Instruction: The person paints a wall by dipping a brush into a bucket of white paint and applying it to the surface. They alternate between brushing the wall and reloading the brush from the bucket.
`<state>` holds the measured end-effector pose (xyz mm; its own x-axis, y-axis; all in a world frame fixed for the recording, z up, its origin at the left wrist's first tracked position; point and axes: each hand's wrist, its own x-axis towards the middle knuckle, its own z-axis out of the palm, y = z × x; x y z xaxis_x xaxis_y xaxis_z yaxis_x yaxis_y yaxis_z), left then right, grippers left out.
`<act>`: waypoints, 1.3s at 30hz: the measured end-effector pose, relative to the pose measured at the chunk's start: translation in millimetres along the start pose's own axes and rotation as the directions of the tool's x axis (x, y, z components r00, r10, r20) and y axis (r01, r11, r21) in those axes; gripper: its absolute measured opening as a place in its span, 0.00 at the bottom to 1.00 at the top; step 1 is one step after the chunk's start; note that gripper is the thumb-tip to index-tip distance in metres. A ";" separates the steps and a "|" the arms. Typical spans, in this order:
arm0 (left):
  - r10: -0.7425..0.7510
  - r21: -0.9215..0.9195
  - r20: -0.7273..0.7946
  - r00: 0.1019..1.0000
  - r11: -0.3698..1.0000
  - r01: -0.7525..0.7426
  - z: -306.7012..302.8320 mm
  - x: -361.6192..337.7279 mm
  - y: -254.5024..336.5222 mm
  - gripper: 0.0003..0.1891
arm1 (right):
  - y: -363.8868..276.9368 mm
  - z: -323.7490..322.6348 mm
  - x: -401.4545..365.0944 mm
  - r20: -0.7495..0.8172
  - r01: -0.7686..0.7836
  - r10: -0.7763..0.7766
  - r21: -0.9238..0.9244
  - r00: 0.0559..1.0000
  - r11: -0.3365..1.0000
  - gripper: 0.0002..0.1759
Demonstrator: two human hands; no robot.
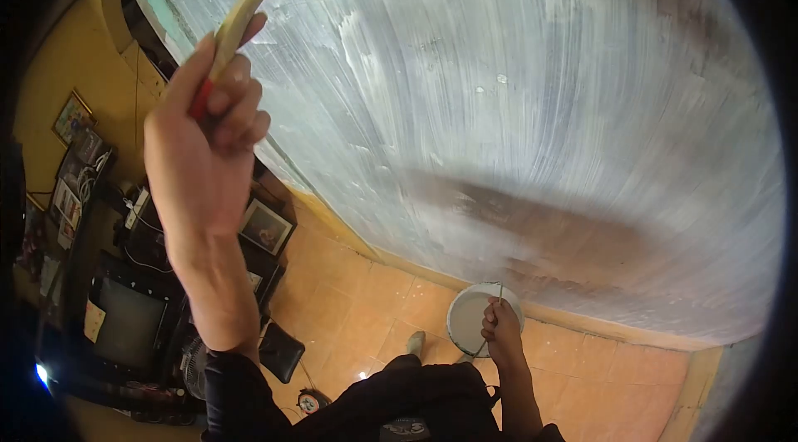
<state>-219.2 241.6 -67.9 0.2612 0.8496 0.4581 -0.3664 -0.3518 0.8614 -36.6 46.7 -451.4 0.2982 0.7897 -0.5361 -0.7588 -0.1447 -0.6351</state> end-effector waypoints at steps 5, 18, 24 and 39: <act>-0.084 0.138 -0.042 0.996 0.986 0.089 4.2 -33.0 -77.0 0.19 | 2.4 -1.6 -1.6 -0.043 0.016 -0.017 -0.023 0.999 1.000 0.08; -0.466 0.112 -0.210 0.860 0.862 0.494 -37.3 -199.2 -302.5 0.17 | 6.7 -24.0 -4.8 -0.094 0.067 -0.066 0.008 0.993 0.998 0.10; -0.585 0.149 -0.023 0.811 0.800 0.582 -63.3 -118.7 -223.1 0.13 | 10.3 -25.5 -2.4 -0.110 0.074 -0.076 -0.023 0.991 0.997 0.09; -0.242 -0.192 0.277 0.930 0.934 0.300 10.3 15.6 32.1 0.21 | 15.6 -36.3 3.8 -0.020 -0.003 0.004 0.015 1.000 1.000 0.08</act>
<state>-217.7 239.6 -30.8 0.5789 0.7663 0.2788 -0.4359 0.0019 0.9000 -26.2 25.8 -483.6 0.3068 0.7771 -0.5495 -0.7685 -0.1383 -0.6247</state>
